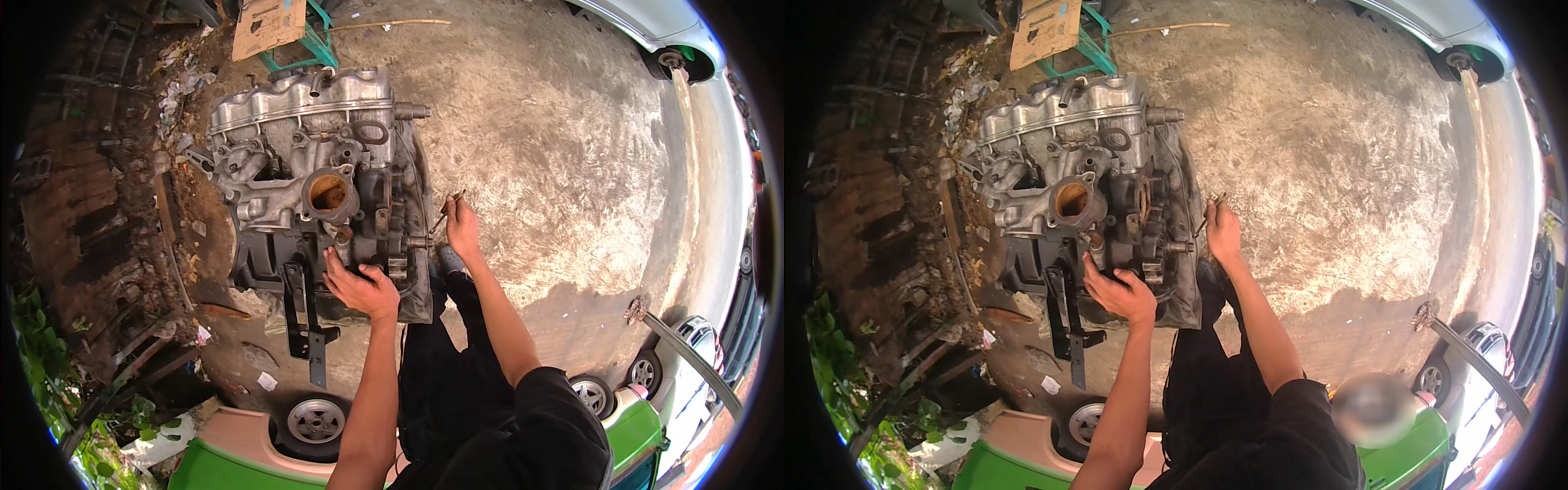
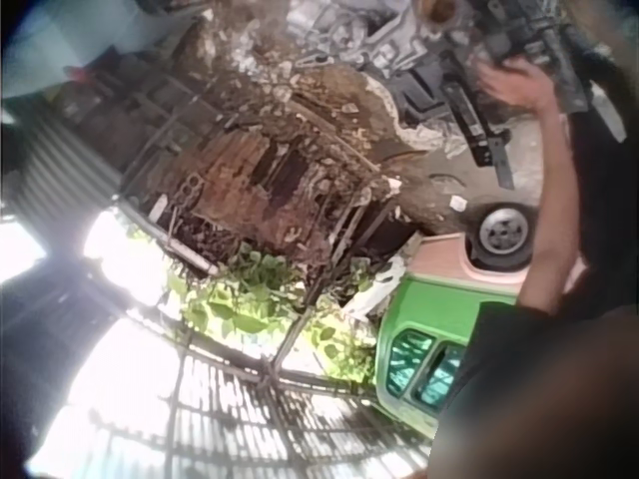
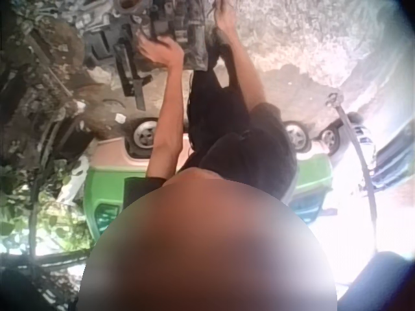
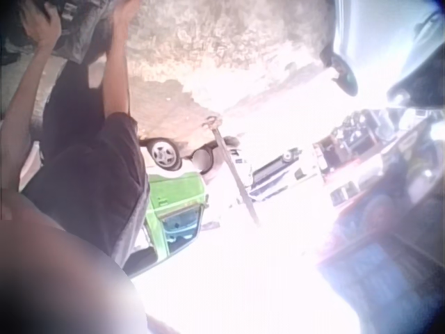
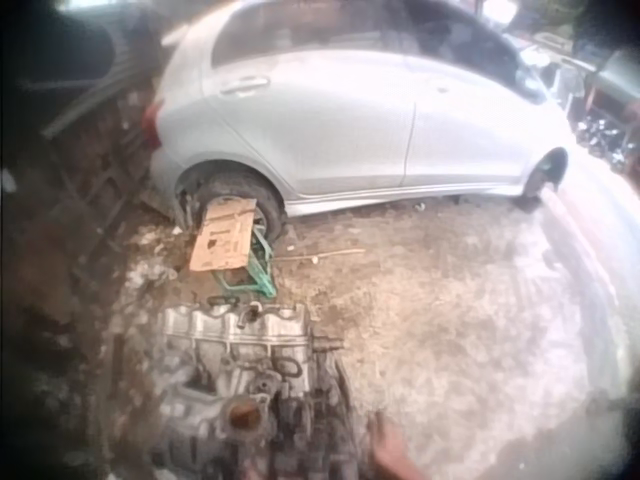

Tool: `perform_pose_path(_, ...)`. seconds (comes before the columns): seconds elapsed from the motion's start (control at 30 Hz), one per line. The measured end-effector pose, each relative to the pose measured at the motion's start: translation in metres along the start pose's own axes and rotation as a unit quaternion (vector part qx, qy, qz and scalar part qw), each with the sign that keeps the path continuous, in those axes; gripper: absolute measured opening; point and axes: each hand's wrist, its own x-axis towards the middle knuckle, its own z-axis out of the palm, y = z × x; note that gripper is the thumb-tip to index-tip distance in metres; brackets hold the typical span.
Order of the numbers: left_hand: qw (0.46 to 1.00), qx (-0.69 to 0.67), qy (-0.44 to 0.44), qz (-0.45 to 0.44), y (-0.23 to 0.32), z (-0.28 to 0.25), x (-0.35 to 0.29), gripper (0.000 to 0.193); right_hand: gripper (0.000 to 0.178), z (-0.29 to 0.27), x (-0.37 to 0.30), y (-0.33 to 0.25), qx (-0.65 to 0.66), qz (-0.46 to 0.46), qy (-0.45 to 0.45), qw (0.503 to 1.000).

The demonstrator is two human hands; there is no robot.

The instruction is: The person works on a car engine placed on the ground, using a wrench to tighten bolts on the engine block. The person repeatedly turns the wrench on several bolts while stabilizing the engine with the other hand.

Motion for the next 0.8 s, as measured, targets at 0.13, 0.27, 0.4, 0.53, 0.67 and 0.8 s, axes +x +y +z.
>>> perform_pose_path(0.13,1.000,-0.002,-0.004,-0.003,0.001,-0.001,0.000,0.051,0.044,0.019,0.032,0.010,-0.094,0.044,-0.207,0.973)
perform_pose_path(0.27,1.000,0.003,-0.001,-0.004,-0.002,0.001,0.000,0.050,0.050,0.030,0.037,0.005,-0.065,0.166,-0.395,0.901)
perform_pose_path(0.4,1.000,0.006,0.006,0.002,-0.004,0.004,-0.002,0.050,0.048,0.025,0.032,-0.002,-0.090,0.055,-0.394,0.913)
perform_pose_path(0.53,1.000,0.003,0.009,0.002,-0.004,0.004,-0.002,0.050,0.043,0.025,0.028,0.002,-0.062,0.047,-0.389,0.918)
perform_pose_path(0.67,1.000,0.003,0.009,0.002,-0.003,0.003,-0.001,0.051,0.040,0.035,0.024,0.019,-0.009,0.062,-0.361,0.930)
perform_pose_path(0.8,1.000,0.000,0.006,0.001,-0.003,0.002,0.000,0.052,0.042,0.040,0.018,0.028,0.039,0.050,-0.314,0.947)
